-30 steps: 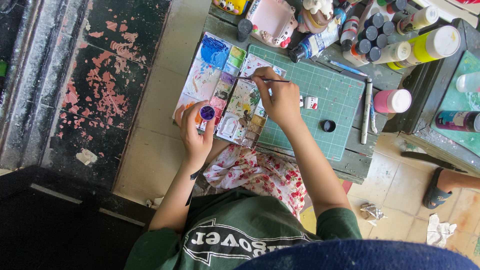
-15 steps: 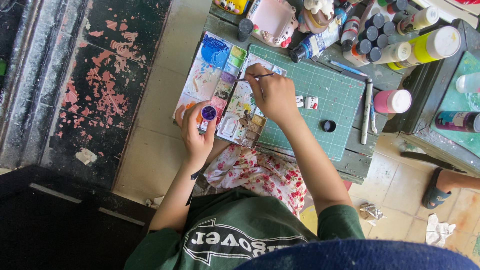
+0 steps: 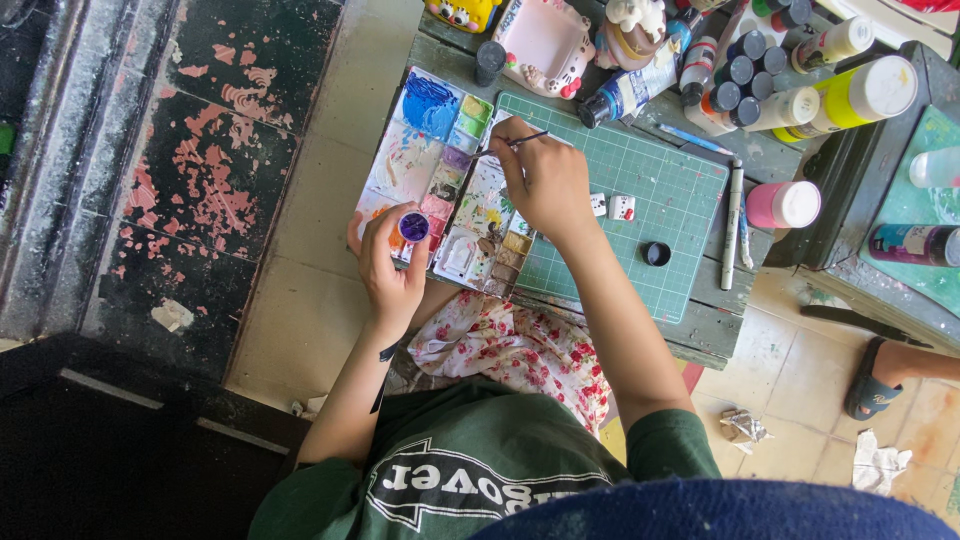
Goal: The person sits at a craft worktable painting small white cat-shaped figurines. They pick up paint bottles, open them, dip a brush into a paint palette, and apply paint to the figurines on a cutting mat, repeating with different colors.
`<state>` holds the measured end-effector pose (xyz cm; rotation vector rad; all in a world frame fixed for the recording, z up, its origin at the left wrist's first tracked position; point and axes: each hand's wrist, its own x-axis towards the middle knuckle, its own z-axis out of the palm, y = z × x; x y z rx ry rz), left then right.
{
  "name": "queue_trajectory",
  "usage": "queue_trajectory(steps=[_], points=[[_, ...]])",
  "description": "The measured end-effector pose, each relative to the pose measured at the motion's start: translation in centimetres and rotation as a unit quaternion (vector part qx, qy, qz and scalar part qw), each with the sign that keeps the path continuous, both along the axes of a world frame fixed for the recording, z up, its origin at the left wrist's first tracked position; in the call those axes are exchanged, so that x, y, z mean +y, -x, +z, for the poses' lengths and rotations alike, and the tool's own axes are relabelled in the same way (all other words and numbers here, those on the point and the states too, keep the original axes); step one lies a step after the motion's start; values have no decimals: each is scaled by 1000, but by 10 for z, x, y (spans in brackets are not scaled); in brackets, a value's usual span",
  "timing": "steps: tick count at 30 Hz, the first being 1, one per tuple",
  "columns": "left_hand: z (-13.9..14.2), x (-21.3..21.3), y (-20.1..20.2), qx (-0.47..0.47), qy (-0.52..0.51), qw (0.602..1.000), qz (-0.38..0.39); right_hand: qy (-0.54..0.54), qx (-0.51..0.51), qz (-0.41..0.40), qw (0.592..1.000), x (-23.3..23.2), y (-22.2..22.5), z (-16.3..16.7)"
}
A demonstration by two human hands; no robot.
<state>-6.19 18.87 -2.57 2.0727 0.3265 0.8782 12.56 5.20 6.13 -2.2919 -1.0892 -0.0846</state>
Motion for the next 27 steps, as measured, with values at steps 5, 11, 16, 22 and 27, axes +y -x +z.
queue_trajectory(steps=[5, 11, 16, 22, 27], points=[[1, 3, 0, 23, -13, 998, 49, 32, -2, 8, 999, 1, -3, 2], [-6, 14, 0, 12, 54, 996, 67, 54, -23, 3, 998, 4, -5, -1], [-10, 13, 2, 8, 82, 995, 57, -30, 79, -18, 996, 8, -3, -7], [-9, 12, 4, 12, 48, 997, 55, -80, 192, -59, 976, 8, -5, -13], [-7, 14, 5, 9, 41, 998, 55, -49, 149, -45, 987, -1, -6, -16]])
